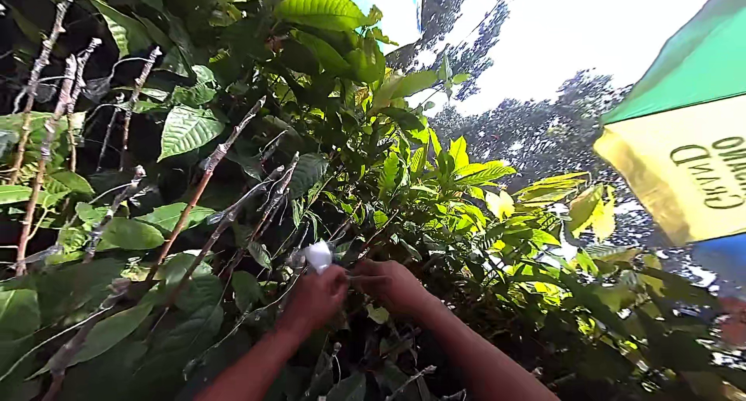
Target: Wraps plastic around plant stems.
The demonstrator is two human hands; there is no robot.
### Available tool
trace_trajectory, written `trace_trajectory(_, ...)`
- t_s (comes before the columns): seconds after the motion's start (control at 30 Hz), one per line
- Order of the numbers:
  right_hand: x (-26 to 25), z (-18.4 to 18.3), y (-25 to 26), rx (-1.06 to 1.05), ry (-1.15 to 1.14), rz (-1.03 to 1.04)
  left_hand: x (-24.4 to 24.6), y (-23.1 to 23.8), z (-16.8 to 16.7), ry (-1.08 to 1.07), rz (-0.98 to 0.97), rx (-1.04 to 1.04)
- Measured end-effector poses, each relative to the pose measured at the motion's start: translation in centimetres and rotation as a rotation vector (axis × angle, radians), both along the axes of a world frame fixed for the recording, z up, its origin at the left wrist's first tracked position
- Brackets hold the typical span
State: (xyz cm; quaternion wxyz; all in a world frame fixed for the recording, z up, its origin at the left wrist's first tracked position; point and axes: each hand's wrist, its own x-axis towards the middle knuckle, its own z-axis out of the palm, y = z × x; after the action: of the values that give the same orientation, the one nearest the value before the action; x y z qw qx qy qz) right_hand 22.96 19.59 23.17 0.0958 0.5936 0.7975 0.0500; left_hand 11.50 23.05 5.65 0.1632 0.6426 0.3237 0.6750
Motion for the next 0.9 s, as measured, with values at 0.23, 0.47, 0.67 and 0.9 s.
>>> trace_trajectory(0.23, 0.6, -0.7, -2.1, -0.011, 0.251, -0.146, 0.3, 0.4, 0.3, -0.084, 0.18, 0.119)
trace_trajectory(0.47, -1.5, -1.9, -9.4, 0.089, 0.23, 0.304, 0.4, 0.3, 1.0, -0.074, -0.04, 0.039)
trace_trajectory(0.67, 2.0, 3.2, -1.3, -0.016, 0.04, -0.044, 0.2, -1.0, 1.8, 0.144, -0.128, -0.009)
trace_trajectory(0.9, -2.8, 3.6, -4.6, -0.124, 0.302, 0.059, -0.4, -2.3, 3.1, 0.22, -0.268, -0.105)
